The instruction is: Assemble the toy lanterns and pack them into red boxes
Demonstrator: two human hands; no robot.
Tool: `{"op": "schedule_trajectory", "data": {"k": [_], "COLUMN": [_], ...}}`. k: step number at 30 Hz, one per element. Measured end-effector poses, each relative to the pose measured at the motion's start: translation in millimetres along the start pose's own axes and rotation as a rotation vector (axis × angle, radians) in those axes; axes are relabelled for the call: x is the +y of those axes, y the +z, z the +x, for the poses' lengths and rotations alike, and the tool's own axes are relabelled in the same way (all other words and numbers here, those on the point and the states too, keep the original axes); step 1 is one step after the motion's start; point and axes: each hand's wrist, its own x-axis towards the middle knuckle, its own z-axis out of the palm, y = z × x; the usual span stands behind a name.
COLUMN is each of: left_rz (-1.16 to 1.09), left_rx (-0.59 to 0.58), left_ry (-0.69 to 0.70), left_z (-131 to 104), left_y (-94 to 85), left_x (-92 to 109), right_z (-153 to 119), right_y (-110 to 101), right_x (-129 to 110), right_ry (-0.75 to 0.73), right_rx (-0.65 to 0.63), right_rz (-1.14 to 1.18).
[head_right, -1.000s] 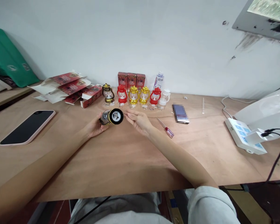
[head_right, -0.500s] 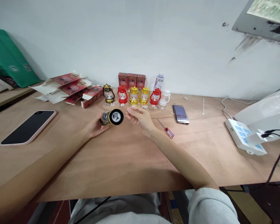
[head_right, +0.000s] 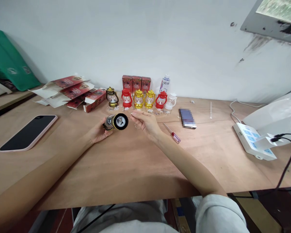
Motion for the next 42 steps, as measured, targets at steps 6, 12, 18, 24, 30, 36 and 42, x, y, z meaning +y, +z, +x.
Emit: {"op": "schedule_trajectory", "data": {"k": [6, 12, 18, 24, 30, 36, 42], "left_rz": [0.036, 0.049, 0.091, 0.11, 0.094, 0.102, 0.105], "left_rx": [-0.027, 0.003, -0.052, -0.081, -0.059, -0.072, -0.08], "left_ry": [0.019, 0.014, 0.015, 0.032, 0.039, 0.03, 0.012], "left_z": [1.2, -0.5, 1.0, 3.2, 2.0, 1.3, -0.4], "left_y": [-0.4, 0.6, -2.2, -8.1, -6.7, -4.5, -0.9], "left_x": [-1.1, -0.6, -2.0, -3.7, -3.9, -2.9, -3.0], "right_z": [-18.9, -27.3, -25.8, -27.3, -25.2, -23.4, -15.0], "right_y": [8.7, 11.0, 7.0, 9.0, 7.2, 8.7, 7.2], "right_x": [-4.6, -8.6, -6.0, -5.4, -7.3, -10.5, -6.6], "right_ry": [-0.432, -0.843, -0.967, -0.905, -0.796, -0.722, -0.546], "right_rx": [-0.146, -0.222, -0.25, -0.227, -0.259, -0.273, -0.227], "right_rz": [-0.446, -0.973, -1.158, -1.17, -1.122, -0.998, -0.765]}}
